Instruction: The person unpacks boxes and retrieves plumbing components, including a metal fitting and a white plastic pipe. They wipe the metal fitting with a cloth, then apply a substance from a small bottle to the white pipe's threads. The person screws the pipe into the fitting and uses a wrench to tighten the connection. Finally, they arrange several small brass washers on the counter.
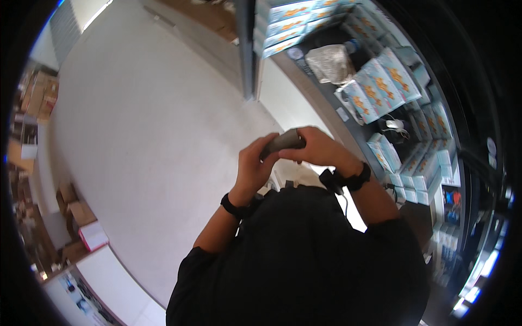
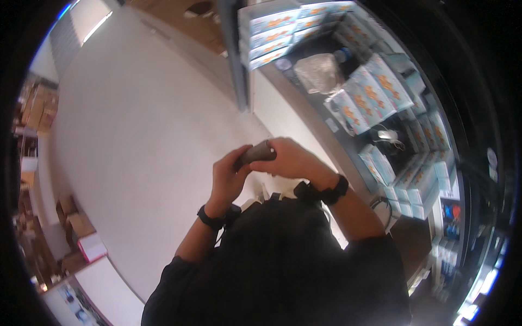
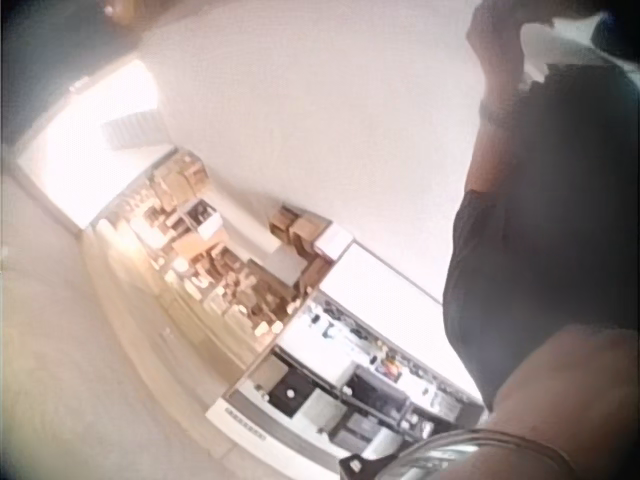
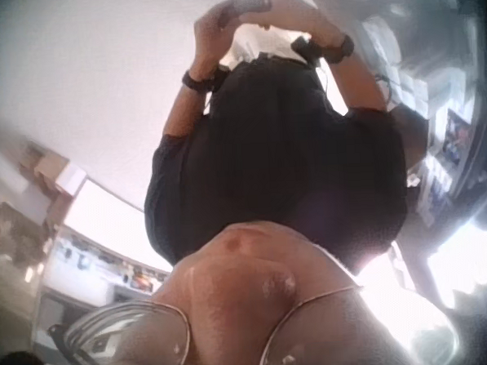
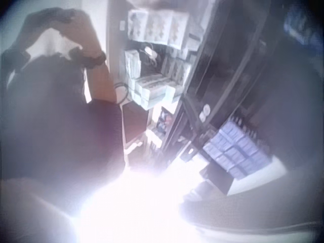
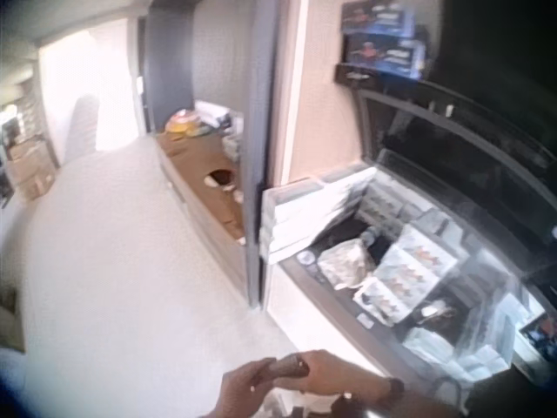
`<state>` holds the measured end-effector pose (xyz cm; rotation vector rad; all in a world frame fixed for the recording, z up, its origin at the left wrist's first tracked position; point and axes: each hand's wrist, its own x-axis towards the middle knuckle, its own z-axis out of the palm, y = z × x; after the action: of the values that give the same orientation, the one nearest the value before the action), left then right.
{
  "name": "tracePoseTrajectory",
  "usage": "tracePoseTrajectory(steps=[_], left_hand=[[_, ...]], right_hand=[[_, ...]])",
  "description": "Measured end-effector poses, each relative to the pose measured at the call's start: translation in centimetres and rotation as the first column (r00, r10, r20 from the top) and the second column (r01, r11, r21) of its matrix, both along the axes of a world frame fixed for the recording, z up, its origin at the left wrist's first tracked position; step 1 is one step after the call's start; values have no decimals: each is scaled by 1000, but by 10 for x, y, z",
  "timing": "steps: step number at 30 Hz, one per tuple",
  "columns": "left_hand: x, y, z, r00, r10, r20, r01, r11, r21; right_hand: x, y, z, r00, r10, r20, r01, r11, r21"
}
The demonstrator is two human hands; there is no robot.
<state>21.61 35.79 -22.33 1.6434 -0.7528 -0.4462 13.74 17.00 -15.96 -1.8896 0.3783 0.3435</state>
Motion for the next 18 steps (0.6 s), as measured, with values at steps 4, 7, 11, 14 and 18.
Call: tracePoseTrajectory(steps=[4,7,11,14,18], left_hand=[[36,21,10,981,171,-87,-170,985,15],[71,24,2,940,338,-46,-336,941,40],[138,30,-15,899,436,33,-436,891,127],[199,33,-15,886,437,154,-461,862,210],[275,35,-9,867,422,266,-482,846,230]], right_hand=[[66,1,-7,992,127,20,-128,987,96],[117,14,-15,997,43,-72,-15,936,351],[190,25,-71,997,-81,5,63,815,576],[258,26,-92,997,-71,8,49,757,652],[349,27,-83,997,-33,72,-29,693,720]])
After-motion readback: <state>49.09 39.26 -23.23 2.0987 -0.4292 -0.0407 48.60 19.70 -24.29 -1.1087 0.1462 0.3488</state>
